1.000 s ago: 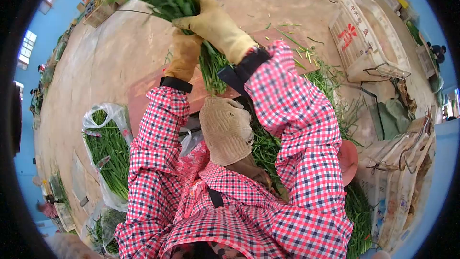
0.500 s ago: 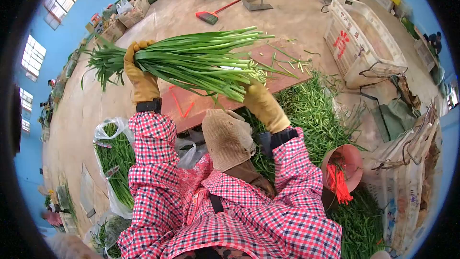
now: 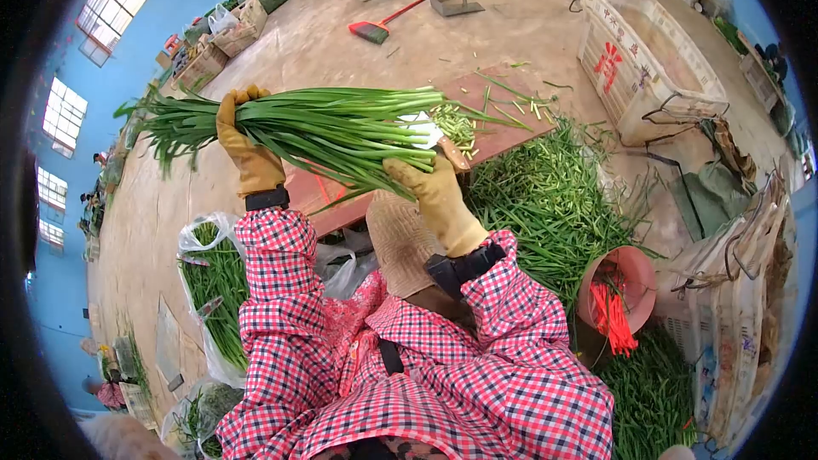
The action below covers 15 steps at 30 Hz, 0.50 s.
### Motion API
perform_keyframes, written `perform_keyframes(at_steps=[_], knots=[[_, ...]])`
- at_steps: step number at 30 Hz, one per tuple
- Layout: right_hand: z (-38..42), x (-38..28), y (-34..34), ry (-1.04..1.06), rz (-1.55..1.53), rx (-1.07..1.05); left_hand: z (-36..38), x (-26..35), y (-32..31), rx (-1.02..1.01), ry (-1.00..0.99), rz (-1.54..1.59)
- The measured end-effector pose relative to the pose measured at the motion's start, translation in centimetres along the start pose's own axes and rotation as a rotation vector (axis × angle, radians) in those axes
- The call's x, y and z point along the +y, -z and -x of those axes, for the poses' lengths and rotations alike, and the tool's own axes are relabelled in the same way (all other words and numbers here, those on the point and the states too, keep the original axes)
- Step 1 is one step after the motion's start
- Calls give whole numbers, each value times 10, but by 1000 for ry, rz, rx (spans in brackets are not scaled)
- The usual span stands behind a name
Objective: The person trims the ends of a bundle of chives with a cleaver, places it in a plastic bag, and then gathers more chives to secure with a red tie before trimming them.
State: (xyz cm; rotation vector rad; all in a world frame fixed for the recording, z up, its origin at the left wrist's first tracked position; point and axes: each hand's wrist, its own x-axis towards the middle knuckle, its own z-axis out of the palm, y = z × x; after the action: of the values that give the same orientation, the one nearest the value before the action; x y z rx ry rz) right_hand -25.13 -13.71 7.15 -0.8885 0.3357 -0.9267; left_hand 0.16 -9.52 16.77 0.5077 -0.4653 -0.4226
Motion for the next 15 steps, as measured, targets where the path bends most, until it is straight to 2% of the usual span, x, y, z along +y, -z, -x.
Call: perform_keyframes(at_steps=[2,3,6,8,10,11,14,15], knots=[[5,7,0,-116,-106,16,3,3,-2,3,-28,10],[7,0,-10,-95,-180,-25,4,5,-2,-27,-33,-12],[0,18,-5,-82,-233,39,7,11,-3,-97,-64,-89],[2,16,0,36,-44,-42,15,12,-8,-119,-105,-154],[-2,13,1,-166,-267,-64,17,9,-7,-76,-139,-226],[0,12,-1,-103,-261,-82,18,9,-6,-54,-155,-262],[7,-10,-15,-29,-179,-59,14,8,-10,93,45,-228],[4,-5,-11,41,-68,-7,10,2,-11,151,5,-234]])
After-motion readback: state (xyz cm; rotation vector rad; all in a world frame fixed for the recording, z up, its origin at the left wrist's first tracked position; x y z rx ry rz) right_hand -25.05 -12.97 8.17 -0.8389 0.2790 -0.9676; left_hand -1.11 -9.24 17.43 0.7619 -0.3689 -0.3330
